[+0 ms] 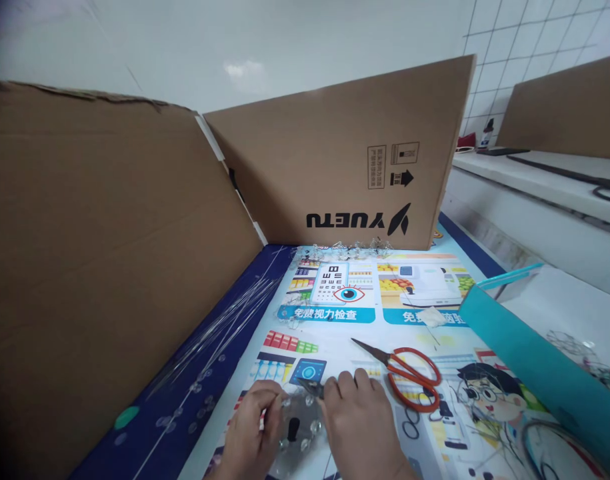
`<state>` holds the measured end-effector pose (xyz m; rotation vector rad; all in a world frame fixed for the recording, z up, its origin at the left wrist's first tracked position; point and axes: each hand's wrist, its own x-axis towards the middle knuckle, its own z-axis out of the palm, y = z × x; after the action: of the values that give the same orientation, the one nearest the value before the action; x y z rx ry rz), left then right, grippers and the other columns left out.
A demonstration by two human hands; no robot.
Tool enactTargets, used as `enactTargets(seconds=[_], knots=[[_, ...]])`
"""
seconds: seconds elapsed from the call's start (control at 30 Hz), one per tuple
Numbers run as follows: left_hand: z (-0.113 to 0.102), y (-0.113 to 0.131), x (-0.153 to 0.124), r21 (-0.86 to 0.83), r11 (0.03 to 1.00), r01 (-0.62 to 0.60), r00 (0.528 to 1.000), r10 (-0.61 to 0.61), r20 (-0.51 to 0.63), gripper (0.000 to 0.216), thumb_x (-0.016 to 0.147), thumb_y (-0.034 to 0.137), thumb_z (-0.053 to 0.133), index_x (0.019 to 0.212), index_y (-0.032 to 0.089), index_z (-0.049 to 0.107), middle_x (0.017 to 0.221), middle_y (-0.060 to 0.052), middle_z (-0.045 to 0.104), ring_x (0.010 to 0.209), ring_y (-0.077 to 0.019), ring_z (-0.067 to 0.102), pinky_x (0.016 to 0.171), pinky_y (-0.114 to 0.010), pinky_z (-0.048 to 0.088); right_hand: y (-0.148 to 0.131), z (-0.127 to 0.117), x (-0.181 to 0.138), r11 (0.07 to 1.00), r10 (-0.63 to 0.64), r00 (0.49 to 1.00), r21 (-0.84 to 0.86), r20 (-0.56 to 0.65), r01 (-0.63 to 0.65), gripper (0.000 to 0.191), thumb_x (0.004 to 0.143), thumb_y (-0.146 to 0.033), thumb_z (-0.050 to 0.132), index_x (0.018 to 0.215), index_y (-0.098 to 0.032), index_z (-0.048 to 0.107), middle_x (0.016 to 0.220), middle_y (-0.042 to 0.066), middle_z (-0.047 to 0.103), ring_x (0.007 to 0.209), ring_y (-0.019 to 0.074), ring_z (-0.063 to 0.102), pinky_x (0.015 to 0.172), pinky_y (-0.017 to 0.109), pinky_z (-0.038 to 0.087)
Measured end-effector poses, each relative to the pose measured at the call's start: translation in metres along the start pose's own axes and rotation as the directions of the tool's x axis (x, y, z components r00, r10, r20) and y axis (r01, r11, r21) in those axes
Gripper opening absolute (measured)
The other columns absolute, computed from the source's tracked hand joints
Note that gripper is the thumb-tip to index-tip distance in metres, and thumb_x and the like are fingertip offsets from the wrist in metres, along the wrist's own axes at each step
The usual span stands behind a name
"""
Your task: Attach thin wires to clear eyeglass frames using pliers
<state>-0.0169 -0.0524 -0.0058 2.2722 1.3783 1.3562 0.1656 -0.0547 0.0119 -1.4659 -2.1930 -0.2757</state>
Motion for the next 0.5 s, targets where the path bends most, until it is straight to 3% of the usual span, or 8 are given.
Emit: enactTargets(seconds=[0.17,0.5], knots=[[-0.001,-0.004,0.000,-0.025,0.999,0.038,0.999,-0.039,-0.023,0.012,0.084,0.007,0.040,0.080,0.019,0.041,0.075,-0.002,0.053,0.067,-0.0149,0.055,0.060,-0.026,0.046,0.004,-0.009,0.007,0.997,0.045,0.999,0.058,0.004,-0.045,0.009,0.081,-0.027,0.055,0.087,-0.021,0.058,0.076,0.003,0.052,0.076,0.0205,0.043,0.067,0.034,0.028],[-0.007,-0.005,0.001,0.097,0.992,-0.084,0.996,0.088,-0.032,0.013,0.082,0.005,0.042,0.078,0.018,0.044,0.071,-0.003,0.056,0.063,-0.0149,0.055,0.055,-0.025,0.047,-0.003,-0.016,0.007,0.997,-0.056,0.998,0.045,-0.029,0.058,0.013,0.082,-0.031,0.052,0.089,-0.022,0.058,0.075,0.003,0.052,0.072,0.0199,0.042,0.065,0.034,0.026]])
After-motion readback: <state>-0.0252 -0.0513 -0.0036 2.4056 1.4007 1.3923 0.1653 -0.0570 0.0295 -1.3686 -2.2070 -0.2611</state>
